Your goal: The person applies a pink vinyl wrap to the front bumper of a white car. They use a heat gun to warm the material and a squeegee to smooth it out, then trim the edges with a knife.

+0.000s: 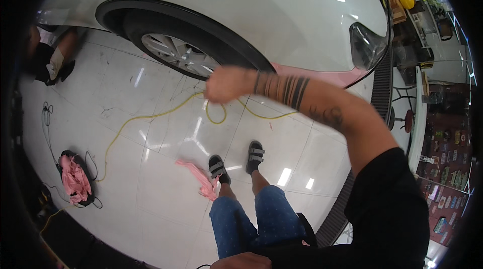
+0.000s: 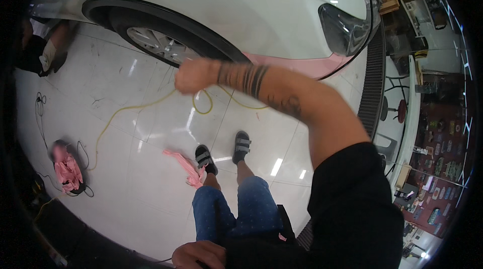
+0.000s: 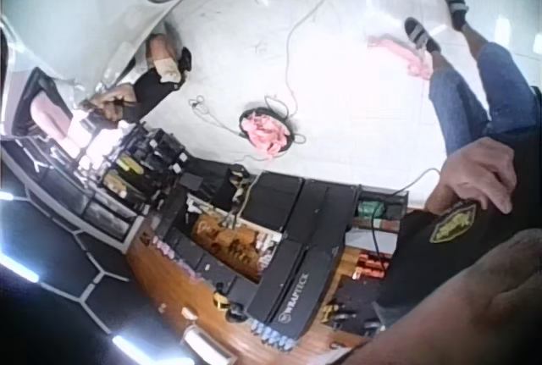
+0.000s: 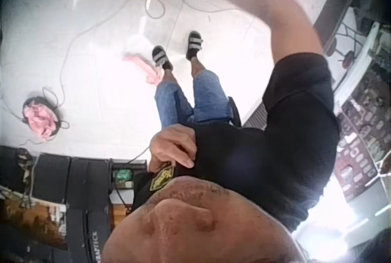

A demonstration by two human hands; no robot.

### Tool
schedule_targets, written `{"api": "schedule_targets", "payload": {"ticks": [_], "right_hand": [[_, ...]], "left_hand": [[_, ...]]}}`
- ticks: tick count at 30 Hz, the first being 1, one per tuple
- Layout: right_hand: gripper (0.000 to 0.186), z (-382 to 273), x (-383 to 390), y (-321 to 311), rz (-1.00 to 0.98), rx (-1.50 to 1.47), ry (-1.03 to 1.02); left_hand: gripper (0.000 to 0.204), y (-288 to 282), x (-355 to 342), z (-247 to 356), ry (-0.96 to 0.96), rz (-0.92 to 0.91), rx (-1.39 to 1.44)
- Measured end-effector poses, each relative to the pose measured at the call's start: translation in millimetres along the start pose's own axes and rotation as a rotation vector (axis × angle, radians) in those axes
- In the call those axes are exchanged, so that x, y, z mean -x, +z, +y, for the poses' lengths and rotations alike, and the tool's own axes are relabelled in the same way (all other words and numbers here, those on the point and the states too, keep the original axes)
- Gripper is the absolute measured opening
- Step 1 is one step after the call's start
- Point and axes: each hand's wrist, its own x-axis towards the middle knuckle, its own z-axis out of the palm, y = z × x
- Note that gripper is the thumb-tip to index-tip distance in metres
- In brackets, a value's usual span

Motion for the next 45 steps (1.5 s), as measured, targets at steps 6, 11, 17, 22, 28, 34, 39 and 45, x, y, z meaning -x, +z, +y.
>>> {"api": "schedule_targets", "payload": {"ticks": [6,11,17,22,28,34,39,45], "right_hand": [[0.016,-97,9,60,0.138,-0.238,0.134],[0.016,-54,-53,-37,0.027,0.006,-0.032],[0.019,34,-64,-36,0.004,0.113,0.022],[0.016,-88,10,73,0.010,-0.387,0.442],[0.013,-90,121,104,1.063,-1.025,1.332],[0.015,-51,116,16,1.581,-1.704,1.360],[0.010,-34,96,8,1.806,-1.847,1.332],[0.010,-30,92,21,1.946,-1.729,1.365]], "left_hand": [[0.031,-8,-17,25,-0.030,-0.035,-0.131],[0.042,-25,20,25,-0.154,0.331,-0.291],[0.036,-46,27,17,-0.302,0.409,-0.429],[0.023,-97,2,-8,-0.612,0.857,-0.686],[0.021,-189,-86,-72,-0.695,0.831,-0.753],[0.018,-231,-177,-140,-0.622,1.035,-0.743],[0.019,-243,-191,-161,-0.587,1.120,-0.606],[0.016,-251,-194,-163,-0.607,1.173,-0.558]]}}
